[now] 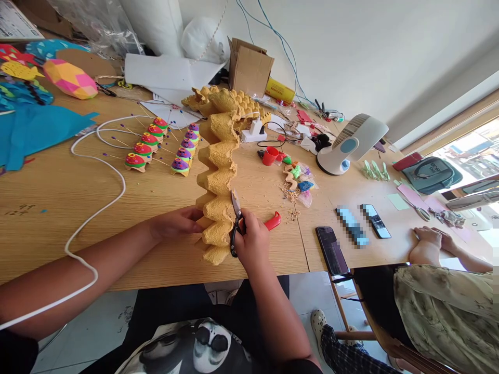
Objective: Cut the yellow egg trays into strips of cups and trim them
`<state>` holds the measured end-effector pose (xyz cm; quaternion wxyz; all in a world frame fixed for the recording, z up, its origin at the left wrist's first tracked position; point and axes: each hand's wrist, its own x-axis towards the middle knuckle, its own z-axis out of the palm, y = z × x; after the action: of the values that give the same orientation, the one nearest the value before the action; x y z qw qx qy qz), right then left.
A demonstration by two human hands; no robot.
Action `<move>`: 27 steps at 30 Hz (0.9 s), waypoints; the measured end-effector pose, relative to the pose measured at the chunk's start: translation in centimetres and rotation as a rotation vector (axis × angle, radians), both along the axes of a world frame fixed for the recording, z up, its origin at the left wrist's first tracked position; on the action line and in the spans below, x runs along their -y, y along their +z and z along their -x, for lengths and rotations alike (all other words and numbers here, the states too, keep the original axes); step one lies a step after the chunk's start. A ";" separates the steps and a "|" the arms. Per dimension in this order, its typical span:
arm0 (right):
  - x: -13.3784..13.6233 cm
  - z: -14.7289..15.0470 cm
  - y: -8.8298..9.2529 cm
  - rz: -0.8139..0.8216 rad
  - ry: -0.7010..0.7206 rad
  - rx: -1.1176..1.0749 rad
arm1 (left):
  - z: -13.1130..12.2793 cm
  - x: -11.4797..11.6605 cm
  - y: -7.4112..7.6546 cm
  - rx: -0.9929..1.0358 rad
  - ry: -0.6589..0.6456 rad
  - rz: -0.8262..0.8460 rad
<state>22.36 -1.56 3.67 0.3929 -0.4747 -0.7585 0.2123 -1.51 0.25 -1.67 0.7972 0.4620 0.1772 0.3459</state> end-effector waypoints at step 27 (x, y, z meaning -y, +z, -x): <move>-2.4 -0.7 0.5 0.422 0.117 -0.357 | -0.2 -0.1 0.0 0.007 0.166 0.016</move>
<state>23.11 0.86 4.16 0.3999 -0.4564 -0.6425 0.4679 -1.35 0.34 -1.66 0.7702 0.4381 0.2150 0.4106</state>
